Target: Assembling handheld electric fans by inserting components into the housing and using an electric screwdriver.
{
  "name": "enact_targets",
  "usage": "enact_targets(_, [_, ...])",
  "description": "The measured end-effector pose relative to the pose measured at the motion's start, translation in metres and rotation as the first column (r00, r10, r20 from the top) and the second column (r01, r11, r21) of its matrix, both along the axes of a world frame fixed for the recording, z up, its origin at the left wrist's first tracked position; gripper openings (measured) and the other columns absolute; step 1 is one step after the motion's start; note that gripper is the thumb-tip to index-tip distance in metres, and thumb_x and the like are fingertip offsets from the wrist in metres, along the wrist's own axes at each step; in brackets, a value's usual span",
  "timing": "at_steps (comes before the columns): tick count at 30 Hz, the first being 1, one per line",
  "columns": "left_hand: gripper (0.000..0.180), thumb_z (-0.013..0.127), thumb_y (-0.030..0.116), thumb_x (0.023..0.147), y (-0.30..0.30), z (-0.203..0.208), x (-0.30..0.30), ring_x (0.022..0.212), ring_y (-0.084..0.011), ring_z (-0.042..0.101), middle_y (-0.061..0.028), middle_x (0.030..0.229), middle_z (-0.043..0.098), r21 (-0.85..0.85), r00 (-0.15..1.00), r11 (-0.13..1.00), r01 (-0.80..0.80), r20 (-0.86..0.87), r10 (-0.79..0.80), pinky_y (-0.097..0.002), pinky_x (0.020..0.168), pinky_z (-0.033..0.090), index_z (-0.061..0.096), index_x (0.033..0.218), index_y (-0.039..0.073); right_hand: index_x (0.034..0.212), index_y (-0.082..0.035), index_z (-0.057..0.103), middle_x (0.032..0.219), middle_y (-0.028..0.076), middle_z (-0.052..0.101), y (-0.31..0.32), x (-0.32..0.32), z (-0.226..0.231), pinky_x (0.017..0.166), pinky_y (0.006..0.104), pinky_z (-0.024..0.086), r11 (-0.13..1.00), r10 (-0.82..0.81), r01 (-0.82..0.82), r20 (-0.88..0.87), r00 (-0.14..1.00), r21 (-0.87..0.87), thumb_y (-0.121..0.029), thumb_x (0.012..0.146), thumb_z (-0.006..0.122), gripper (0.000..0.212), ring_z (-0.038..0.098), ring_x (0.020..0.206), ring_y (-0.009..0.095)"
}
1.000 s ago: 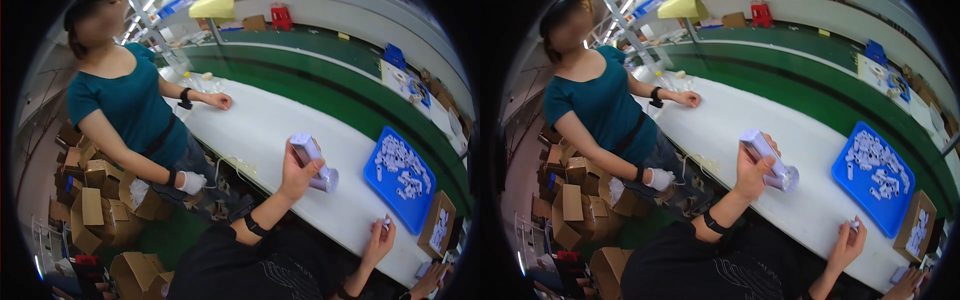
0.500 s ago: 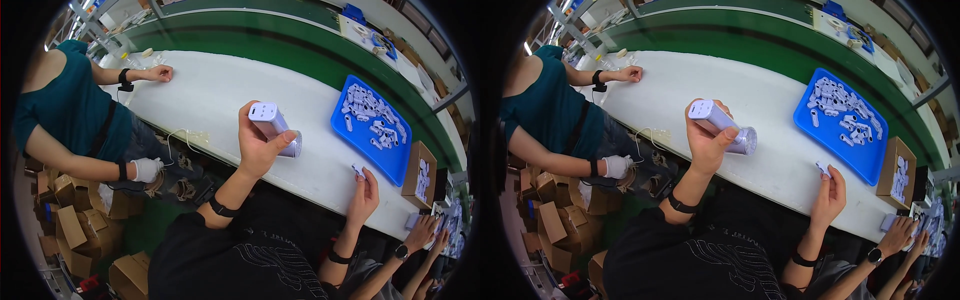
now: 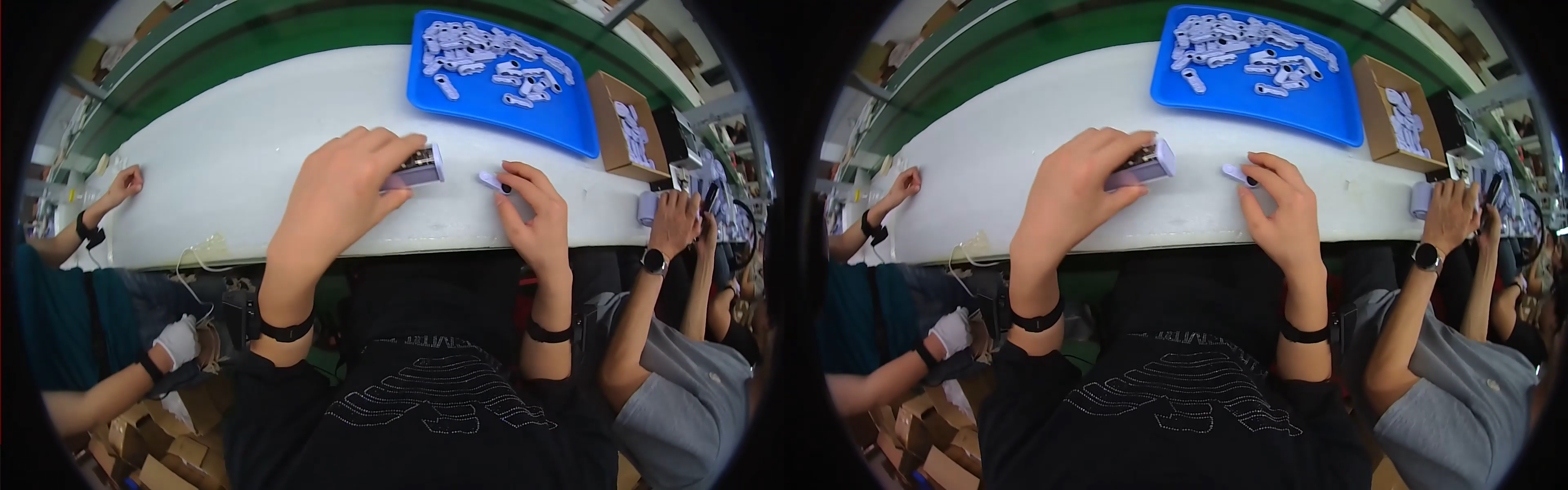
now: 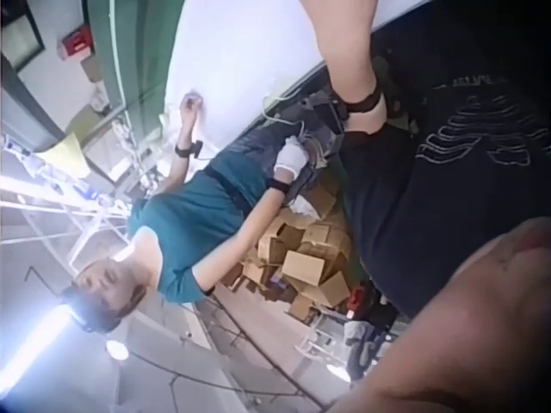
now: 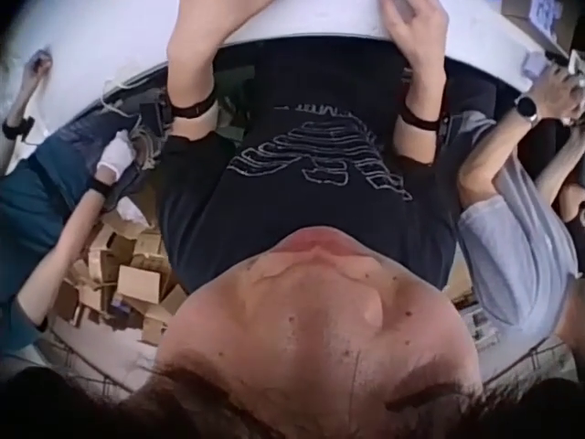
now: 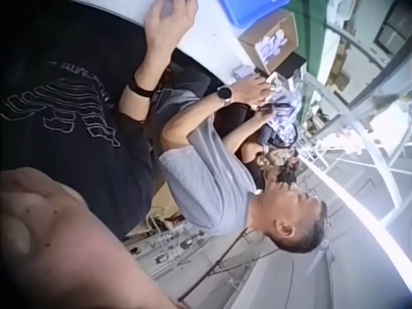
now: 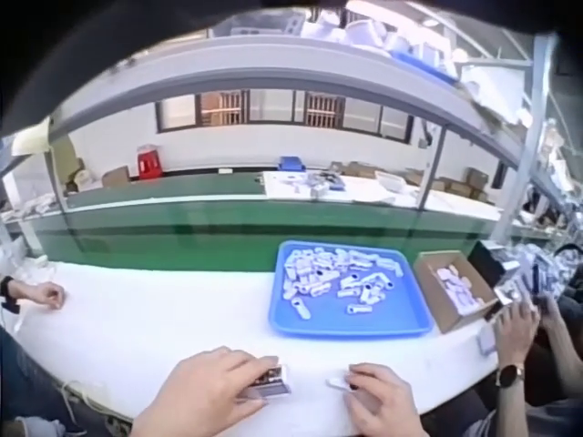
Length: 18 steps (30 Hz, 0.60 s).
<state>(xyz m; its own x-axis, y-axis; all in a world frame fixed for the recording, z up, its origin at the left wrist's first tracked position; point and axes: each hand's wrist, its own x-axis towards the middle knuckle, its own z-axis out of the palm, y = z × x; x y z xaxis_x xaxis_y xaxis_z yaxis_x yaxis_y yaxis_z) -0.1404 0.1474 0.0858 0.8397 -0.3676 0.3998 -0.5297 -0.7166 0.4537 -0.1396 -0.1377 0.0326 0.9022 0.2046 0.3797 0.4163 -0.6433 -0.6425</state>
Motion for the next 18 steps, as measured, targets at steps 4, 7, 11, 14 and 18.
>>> enact_targets(4, [0.05, 0.083, 0.013, 0.077, -0.024, -0.007, -0.004, 0.099, -0.0262, 0.068, -0.0092, 0.103, 0.071, 0.255, 0.999, 0.967, 0.01, -0.048, 0.003, -0.0409, 0.091, 0.055, 0.068, 0.124, 0.007, 0.109, 0.0, 0.076, 0.122, 0.015, 0.074, 0.003, -0.002, 0.0, 0.094, 0.037, 0.055, 0.996, -0.002, 0.006, 0.037, 0.999, -0.094, 0.003, 0.088, 0.069, 0.022, 0.071, 0.107, 0.03])
enact_targets(7, [0.059, 0.085, 0.016, 0.077, -0.025, -0.009, -0.012, 0.107, -0.03, 0.067, -0.0106, 0.111, 0.07, 0.355, 0.985, 0.935, 0.019, -0.165, 0.043, -0.0416, 0.099, 0.052, 0.066, 0.133, 0.008, 0.106, 0.0, 0.076, 0.117, 0.014, 0.075, 0.006, 0.001, 0.001, 0.091, 0.0383, 0.055, 0.982, 0.056, -0.04, 0.082, 0.995, -0.184, 0.002, 0.088, 0.069, 0.019, 0.07, 0.1, 0.03])
enact_targets(11, [0.059, 0.085, 0.017, 0.078, -0.005, -0.001, -0.021, 0.116, -0.0309, 0.064, -0.0106, 0.121, 0.068, 0.179, 0.999, 0.984, 0.015, 0.046, -0.024, -0.0438, 0.106, 0.049, 0.066, 0.133, 0.007, 0.108, -0.001, 0.075, 0.106, 0.015, 0.075, -0.004, 0.007, 0.0, 0.083, 0.0397, 0.056, 0.958, 0.076, 0.0, 0.253, 0.965, -0.286, -0.002, 0.091, 0.071, 0.017, 0.068, 0.091, 0.03])
enact_targets(14, [0.058, 0.086, 0.018, 0.077, 0.015, 0.002, -0.026, 0.122, -0.0315, 0.061, -0.0107, 0.128, 0.065, 0.133, 1.0, 0.991, -0.014, 0.002, 0.014, -0.0445, 0.107, 0.048, 0.066, 0.13, 0.006, 0.116, -0.003, 0.074, 0.1, 0.017, 0.074, 0.013, -0.002, 0.011, 0.079, 0.0415, 0.056, 0.951, -0.305, 0.306, 0.024, 0.952, -0.049, -0.006, 0.094, 0.072, 0.022, 0.068, 0.088, 0.032])
enact_targets(18, [0.056, 0.088, 0.019, 0.076, 0.032, -0.011, -0.03, 0.122, -0.0323, 0.061, -0.0116, 0.124, 0.067, -0.004, 0.996, 0.999, -0.034, -0.085, 0.034, -0.0441, 0.107, 0.048, 0.068, 0.126, 0.005, 0.122, -0.003, 0.072, 0.1, 0.018, 0.073, 0.046, 0.001, 0.015, 0.075, 0.0391, 0.055, 0.778, -0.504, 0.412, -0.079, 0.86, -0.474, -0.008, 0.096, 0.072, 0.026, 0.068, 0.085, 0.03])
